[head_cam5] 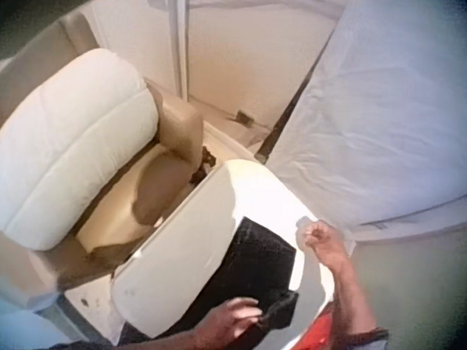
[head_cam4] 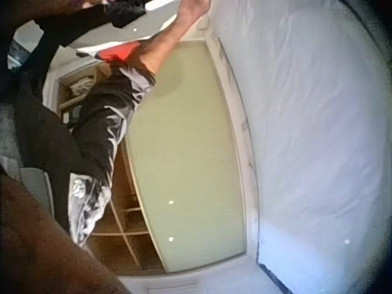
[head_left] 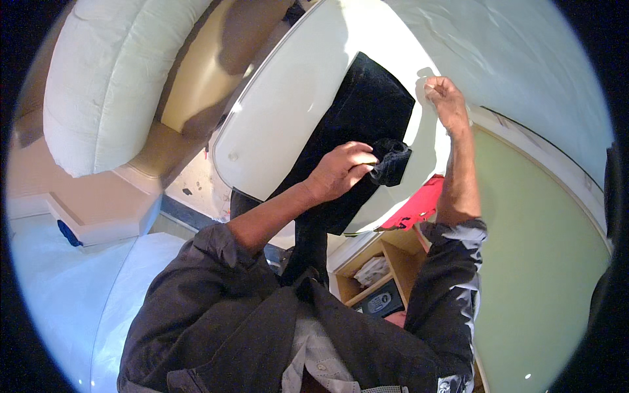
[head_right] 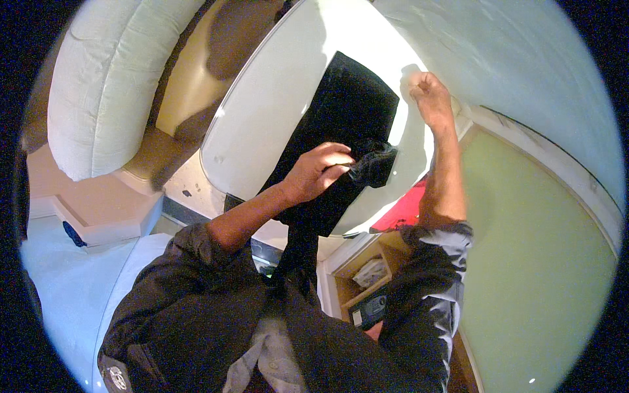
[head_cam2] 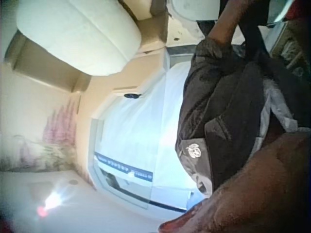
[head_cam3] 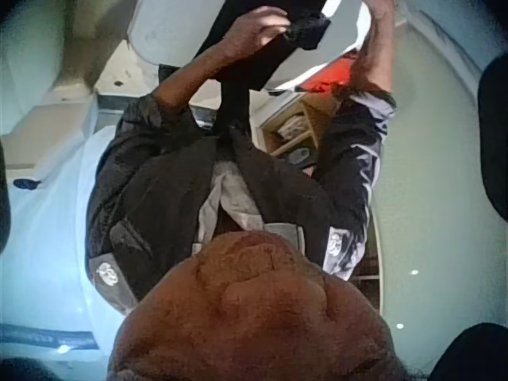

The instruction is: The person folds a pink frilly garment and a patterned cloth on a white surface, then places them into a wooden shelf. They then fold a pair of black pants on the same surface.

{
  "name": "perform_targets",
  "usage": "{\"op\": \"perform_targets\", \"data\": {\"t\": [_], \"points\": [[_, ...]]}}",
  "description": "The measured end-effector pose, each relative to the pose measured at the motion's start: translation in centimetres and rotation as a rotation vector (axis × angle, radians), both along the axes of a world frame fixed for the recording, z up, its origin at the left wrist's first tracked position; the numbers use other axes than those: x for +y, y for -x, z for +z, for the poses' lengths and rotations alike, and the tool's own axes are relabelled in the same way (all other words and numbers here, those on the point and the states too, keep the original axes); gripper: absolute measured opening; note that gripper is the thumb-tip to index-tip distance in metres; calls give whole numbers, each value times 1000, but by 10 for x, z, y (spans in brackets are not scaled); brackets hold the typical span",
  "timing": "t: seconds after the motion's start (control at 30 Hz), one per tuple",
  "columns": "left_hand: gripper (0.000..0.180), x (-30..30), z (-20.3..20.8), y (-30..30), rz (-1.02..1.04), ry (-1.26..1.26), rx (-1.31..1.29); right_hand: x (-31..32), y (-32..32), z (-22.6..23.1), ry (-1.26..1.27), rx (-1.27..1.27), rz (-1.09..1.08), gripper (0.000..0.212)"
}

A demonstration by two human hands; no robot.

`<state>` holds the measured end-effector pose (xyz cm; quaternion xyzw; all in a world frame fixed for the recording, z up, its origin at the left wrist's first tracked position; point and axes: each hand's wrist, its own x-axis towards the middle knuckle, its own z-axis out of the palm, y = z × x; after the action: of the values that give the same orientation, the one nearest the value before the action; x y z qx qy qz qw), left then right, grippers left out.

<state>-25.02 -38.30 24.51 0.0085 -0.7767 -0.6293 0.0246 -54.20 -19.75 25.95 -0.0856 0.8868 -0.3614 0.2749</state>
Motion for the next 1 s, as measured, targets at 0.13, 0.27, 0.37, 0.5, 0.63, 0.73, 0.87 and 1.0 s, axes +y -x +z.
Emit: {"op": "perform_targets", "data": {"t": [0.13, 0.27, 0.37, 0.5, 0.63, 0.73, 0.87, 1.0], "points": [[21, -9, 13, 9, 128, -184, -104, 22, -59, 19, 169, -255, 134, 26], [21, -16, 9, 15, 179, -421, -339, 35, -114, 9, 161, -155, 84, 36], [20, -14, 1, 16, 211, -396, -290, 26, -106, -3, -6, 77, 32, 39], [21, -18, -8, 16, 186, -353, -265, -6, -66, -2, -145, -17, 100, 30], [21, -29, -15, 22, 221, -252, -302, -11, -37, -2, -312, -8, 175, 22], [22, -31, -22, 25, 249, -150, -295, -11, -29, -1, -255, -85, 177, 18], [22, -30, -8, 36, 413, -36, -199, -6, -34, 1, -13, -102, 133, 15], [21, -32, -12, 56, 458, -124, -185, -9, -50, -1, 228, -97, 75, 13]]}}
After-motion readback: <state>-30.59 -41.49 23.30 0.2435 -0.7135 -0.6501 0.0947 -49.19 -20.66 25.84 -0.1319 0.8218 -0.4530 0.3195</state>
